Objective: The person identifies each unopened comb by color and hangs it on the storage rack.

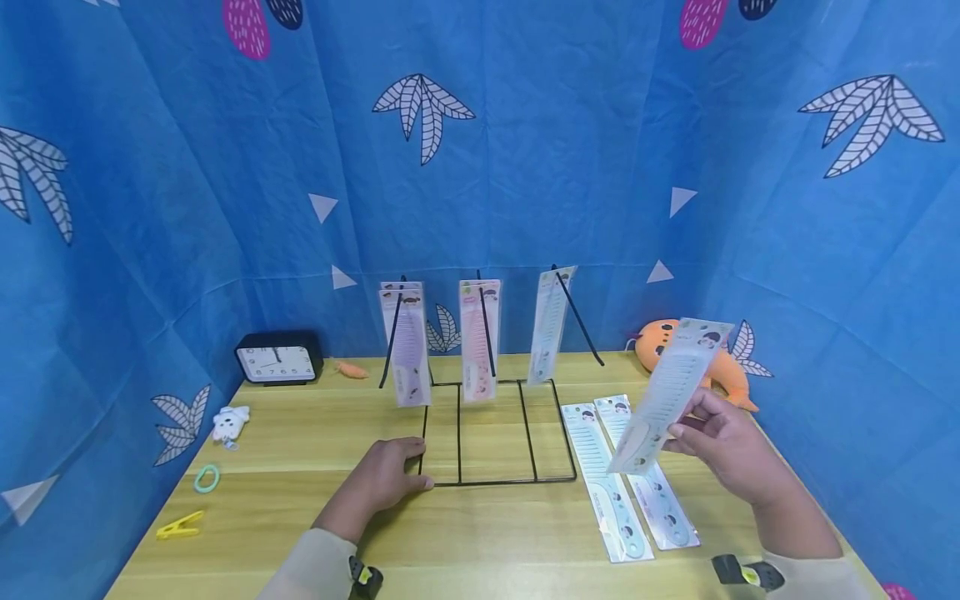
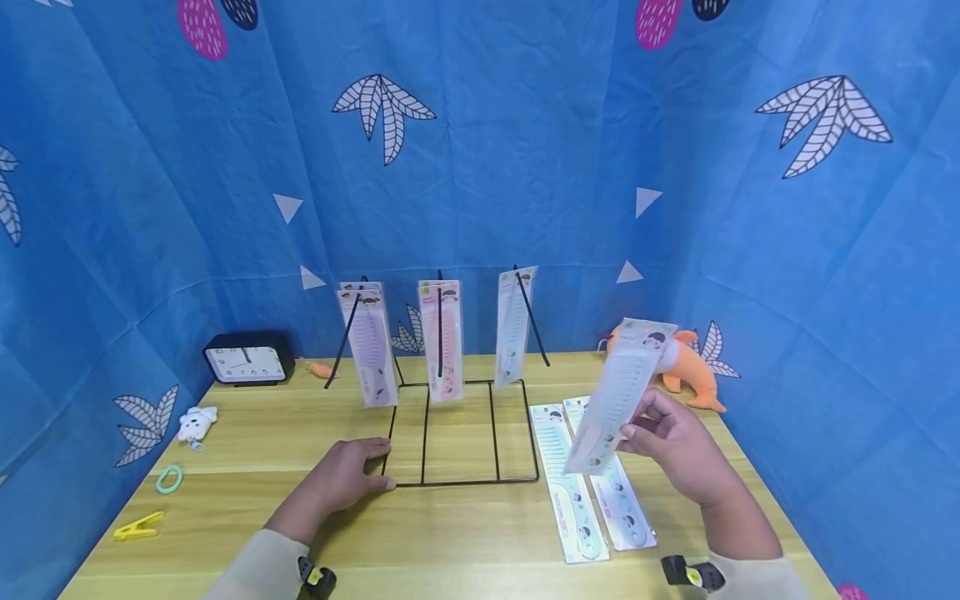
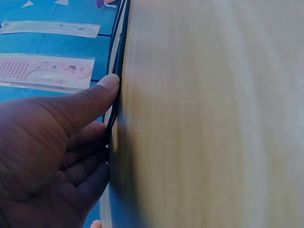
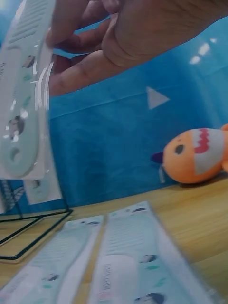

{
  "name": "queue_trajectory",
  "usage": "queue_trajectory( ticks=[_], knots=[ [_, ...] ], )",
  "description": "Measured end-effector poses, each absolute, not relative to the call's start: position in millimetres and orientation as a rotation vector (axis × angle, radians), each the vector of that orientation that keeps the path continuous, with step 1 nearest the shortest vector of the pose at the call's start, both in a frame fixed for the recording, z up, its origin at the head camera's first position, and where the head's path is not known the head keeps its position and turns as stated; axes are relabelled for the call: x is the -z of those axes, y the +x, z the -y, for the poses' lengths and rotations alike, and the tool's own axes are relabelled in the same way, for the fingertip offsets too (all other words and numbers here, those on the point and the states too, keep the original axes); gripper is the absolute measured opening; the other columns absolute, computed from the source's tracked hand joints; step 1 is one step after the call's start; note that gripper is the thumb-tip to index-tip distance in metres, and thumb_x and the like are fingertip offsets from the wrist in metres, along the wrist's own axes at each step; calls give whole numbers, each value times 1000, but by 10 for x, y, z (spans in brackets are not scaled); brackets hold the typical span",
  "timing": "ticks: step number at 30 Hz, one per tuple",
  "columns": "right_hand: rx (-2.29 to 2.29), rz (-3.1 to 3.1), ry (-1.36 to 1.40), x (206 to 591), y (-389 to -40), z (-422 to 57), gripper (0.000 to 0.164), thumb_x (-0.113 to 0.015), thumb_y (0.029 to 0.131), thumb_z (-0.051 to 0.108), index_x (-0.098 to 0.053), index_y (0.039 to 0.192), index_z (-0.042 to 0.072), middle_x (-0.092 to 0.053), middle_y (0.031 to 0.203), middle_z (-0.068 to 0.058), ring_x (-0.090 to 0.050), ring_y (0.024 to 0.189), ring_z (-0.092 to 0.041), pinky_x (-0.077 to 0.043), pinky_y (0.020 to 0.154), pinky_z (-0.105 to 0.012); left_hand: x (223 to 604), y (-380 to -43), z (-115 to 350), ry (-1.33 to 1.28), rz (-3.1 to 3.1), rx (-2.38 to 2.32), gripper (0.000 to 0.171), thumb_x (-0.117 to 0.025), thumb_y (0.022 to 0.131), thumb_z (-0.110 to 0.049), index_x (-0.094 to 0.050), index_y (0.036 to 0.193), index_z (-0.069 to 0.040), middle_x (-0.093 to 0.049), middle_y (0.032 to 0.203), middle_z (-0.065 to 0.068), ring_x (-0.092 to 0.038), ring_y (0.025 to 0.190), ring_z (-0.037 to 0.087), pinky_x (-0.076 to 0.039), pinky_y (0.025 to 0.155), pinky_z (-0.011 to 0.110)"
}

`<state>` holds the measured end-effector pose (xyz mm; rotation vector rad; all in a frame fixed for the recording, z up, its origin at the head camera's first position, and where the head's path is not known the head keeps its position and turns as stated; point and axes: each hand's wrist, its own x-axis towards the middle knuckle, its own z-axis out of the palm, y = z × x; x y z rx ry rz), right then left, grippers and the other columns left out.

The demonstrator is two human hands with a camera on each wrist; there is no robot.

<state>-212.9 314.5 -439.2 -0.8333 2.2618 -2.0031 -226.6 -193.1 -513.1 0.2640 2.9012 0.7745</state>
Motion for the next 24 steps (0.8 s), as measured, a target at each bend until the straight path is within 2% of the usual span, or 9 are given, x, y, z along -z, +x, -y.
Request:
queue_trajectory(
  ticks=[3, 7, 11, 16, 24],
  knots=[
    [1865, -2297, -868, 4374, -2085, -3038, 48, -56, 109, -8, -53, 153, 11, -73, 132, 9, -76, 116, -10, -71, 88, -36, 5134, -2266, 1932, 267, -2900, -784, 64, -90, 91, -29, -69, 144, 0, -63, 157, 14, -55, 150, 40, -45, 127, 57],
    [1770, -2252, -903, 4360, -2040, -2892, 48, -58, 109, -5, -49, 156, 4, -73, 133, 8, -76, 115, -13, -71, 89, -39, 5130, -2271, 1934, 281, -2908, -783, 64, -90, 92, -29, -69, 144, 0, -64, 156, 14, -56, 149, 40, -45, 127, 56],
    [1712, -2244, -909, 4375, -2031, -2765, 33, -59, 109, -2, -54, 142, -4, -71, 137, 12, -75, 116, -13, -71, 88, -41, 5134, -2273, 1932, 280, -2910, -774, 64, -90, 92, -30, -69, 144, 0, -64, 156, 14, -56, 149, 39, -45, 127, 56],
    [1683, -2247, -907, 4412, -2047, -2677, 11, -59, 110, -2, -58, 120, -3, -69, 137, 14, -74, 118, -11, -71, 88, -41, 5142, -2266, 1929, 256, -2899, -772, 64, -90, 92, -31, -69, 145, -1, -63, 157, 13, -55, 150, 39, -45, 128, 56],
    [1661, -2280, -883, 4438, -2071, -2610, 6, -60, 109, -1, -57, 114, -3, -70, 131, 11, -75, 117, -11, -71, 88, -46, 5135, -2273, 1940, 287, -2912, -781, 63, -90, 92, -30, -69, 143, 0, -65, 155, 14, -57, 149, 40, -46, 127, 56]
  ],
)
